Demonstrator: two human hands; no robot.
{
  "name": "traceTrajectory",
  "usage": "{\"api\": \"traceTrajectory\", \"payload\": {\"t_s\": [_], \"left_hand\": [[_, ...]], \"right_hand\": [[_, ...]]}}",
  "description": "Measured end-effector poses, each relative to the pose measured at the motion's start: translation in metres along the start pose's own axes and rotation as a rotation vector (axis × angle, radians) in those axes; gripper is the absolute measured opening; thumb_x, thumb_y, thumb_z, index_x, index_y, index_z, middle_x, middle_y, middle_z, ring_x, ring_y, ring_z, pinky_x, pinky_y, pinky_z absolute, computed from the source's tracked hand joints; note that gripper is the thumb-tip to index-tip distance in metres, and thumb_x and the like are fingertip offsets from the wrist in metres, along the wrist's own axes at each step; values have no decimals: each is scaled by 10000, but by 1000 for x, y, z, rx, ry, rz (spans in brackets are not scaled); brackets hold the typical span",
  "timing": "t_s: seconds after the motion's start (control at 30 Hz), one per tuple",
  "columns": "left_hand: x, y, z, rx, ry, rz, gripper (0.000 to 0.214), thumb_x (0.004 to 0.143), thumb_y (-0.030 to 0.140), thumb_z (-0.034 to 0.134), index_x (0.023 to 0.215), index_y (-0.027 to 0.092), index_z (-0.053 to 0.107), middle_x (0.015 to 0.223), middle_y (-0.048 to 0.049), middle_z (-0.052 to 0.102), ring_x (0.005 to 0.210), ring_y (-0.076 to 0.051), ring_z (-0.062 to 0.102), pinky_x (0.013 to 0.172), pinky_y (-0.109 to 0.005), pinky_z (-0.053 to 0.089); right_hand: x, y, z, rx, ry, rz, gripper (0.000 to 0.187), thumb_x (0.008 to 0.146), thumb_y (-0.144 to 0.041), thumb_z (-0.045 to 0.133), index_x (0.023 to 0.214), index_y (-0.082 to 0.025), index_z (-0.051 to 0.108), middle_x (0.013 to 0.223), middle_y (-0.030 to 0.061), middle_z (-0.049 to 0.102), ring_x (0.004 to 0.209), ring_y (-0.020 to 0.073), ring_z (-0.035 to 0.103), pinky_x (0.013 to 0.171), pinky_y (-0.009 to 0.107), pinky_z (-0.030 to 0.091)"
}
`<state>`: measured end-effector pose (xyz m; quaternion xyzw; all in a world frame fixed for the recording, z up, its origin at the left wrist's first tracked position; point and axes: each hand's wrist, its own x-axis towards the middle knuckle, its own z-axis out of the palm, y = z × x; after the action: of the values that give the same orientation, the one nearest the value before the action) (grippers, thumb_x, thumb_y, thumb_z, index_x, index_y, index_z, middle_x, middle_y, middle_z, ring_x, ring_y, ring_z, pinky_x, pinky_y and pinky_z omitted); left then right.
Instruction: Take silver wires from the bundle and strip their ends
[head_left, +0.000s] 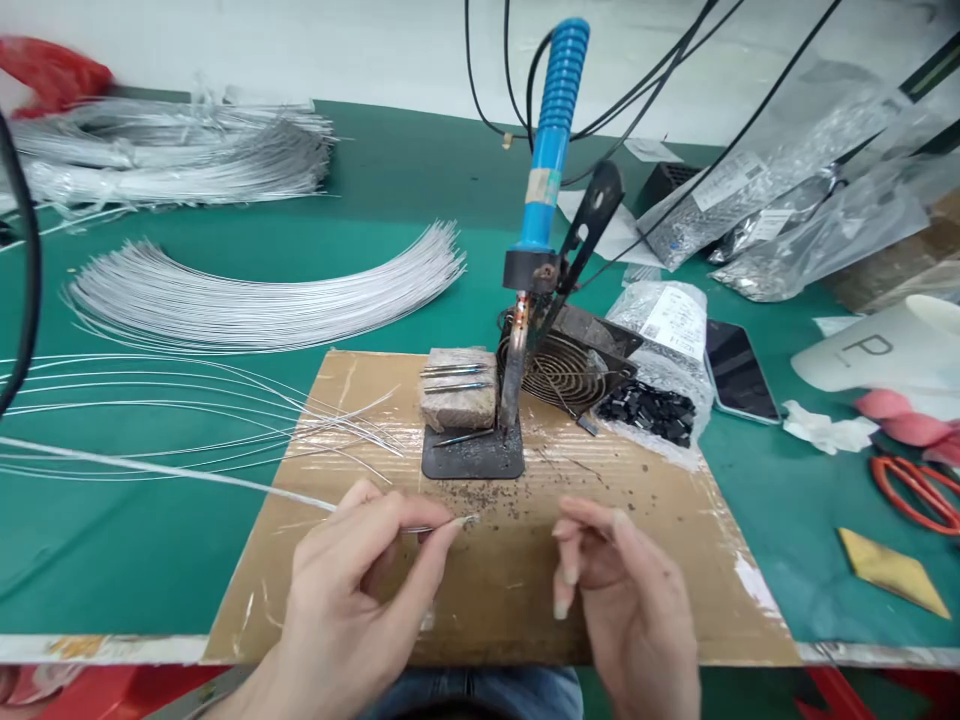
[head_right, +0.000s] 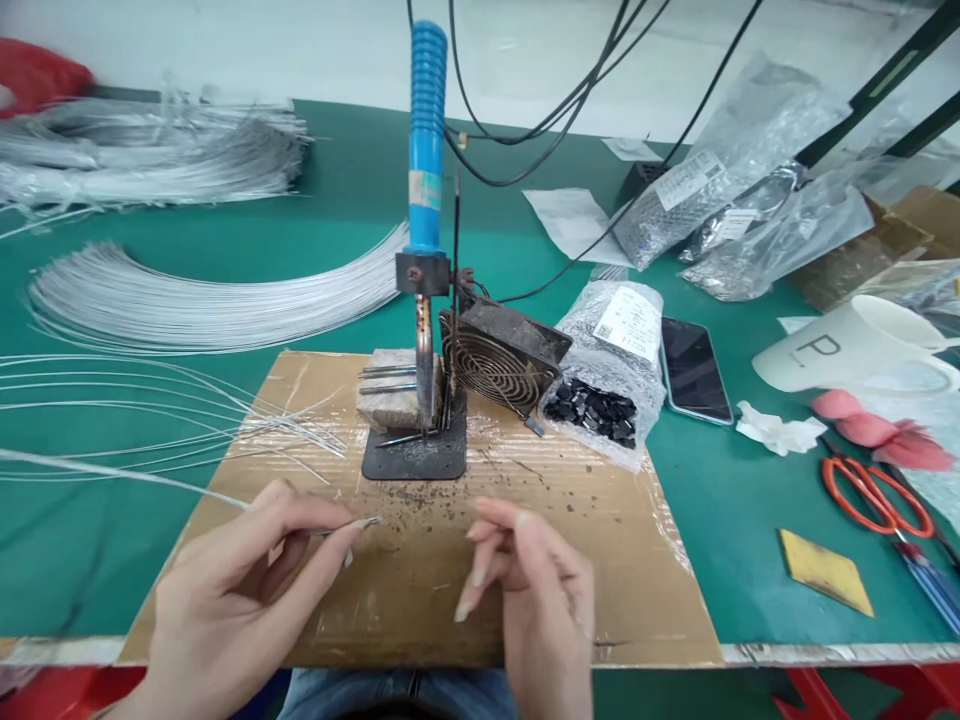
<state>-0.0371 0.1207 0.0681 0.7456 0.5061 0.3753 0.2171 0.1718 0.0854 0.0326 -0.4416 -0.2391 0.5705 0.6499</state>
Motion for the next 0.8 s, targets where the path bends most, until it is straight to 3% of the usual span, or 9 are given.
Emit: {"api": "traceTrajectory", "payload": {"t_s": [0.07,0.13,0.27,0.4,0.53,0.63,0.8], "left_hand": [[9,-6,-10,121,-1,138,134,934,111,679,949,244,679,617,71,539,530,-123,434,643,-287,417],[17,-19,-20,204,-11,192,126,936,107,675,940,233,685,603,75,559,530,-123,441,675,-300,414],[32,-57,-38,236,-2,49,59,957,197,697,928,246,714,770,48,734,663,-147,588,731,-307,448],[45,-84,-49,263,6,7,89,963,270,703,888,239,740,885,-1,751,838,-196,644,817,-335,472],[51,-91,-47,337,3,16,124,934,316,718,858,272,806,853,-30,670,870,-236,584,811,-369,428],[49,-89,-45,354,-3,6,128,929,313,717,858,281,819,787,-10,654,776,-209,567,775,-359,400],[64,-88,-54,311,44,-56,184,994,362,646,966,216,755,755,7,676,691,-176,584,703,-308,451]], "right_hand": [[5,-4,-19,-49,32,-59,301,1010,-410,661,1026,-184,858,834,94,745,560,143,644,463,237,581],[9,-6,-33,-79,72,-69,290,994,-406,685,1006,-178,863,825,110,744,572,159,638,440,245,575],[10,-4,-43,-113,75,-56,287,973,-423,714,975,-183,871,809,120,741,537,168,634,425,272,569],[8,-2,-41,-150,64,-64,278,958,-432,735,950,-191,874,811,120,741,531,173,640,450,292,576],[9,-2,-41,-158,64,-58,281,928,-451,771,919,-190,876,796,122,740,531,177,640,443,288,571],[11,-1,-42,-153,51,-44,289,911,-463,788,904,-187,876,788,124,740,531,180,642,440,290,575],[14,0,-45,-171,15,-48,291,918,-454,782,906,-179,876,758,129,733,534,194,653,443,295,582]]}}
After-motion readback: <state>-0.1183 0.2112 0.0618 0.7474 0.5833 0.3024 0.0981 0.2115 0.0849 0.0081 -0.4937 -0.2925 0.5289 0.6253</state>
